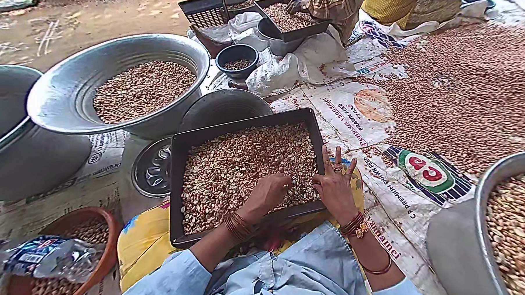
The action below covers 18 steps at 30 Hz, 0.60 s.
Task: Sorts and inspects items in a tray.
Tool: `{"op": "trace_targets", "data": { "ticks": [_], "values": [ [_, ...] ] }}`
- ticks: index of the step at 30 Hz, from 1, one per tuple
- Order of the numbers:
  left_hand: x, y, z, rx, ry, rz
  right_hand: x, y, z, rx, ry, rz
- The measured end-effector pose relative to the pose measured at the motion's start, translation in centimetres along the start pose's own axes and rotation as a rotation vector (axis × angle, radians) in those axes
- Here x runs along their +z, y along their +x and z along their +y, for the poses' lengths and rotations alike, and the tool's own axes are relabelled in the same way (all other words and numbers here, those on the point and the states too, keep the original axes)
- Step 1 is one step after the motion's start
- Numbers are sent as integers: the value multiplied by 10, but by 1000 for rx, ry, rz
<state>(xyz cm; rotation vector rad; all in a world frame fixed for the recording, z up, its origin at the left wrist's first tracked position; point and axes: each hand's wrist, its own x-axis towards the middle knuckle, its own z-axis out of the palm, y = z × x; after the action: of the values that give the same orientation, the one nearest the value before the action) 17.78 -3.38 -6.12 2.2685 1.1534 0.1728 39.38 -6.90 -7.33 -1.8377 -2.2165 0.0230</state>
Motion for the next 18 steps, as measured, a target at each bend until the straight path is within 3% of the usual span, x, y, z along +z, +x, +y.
{"op": "trace_targets", "data": {
  "ticks": [6,11,13,16,18],
  "values": [
    [17,2,5,27,175,40,-3,0,-4,48,-45,-42],
    [-8,-5,-4,22,10,-44,-1,2,-3,16,-81,-41],
    [-33,-21,-15,157,-146,-163,-1,2,-2,15,-85,-52],
    [-70,-55,-38,394,-504,-530,0,0,-2,-8,-89,-16],
    [-87,-75,-50,475,-573,-541,-6,-6,-11,-91,9,71]
  ]
}}
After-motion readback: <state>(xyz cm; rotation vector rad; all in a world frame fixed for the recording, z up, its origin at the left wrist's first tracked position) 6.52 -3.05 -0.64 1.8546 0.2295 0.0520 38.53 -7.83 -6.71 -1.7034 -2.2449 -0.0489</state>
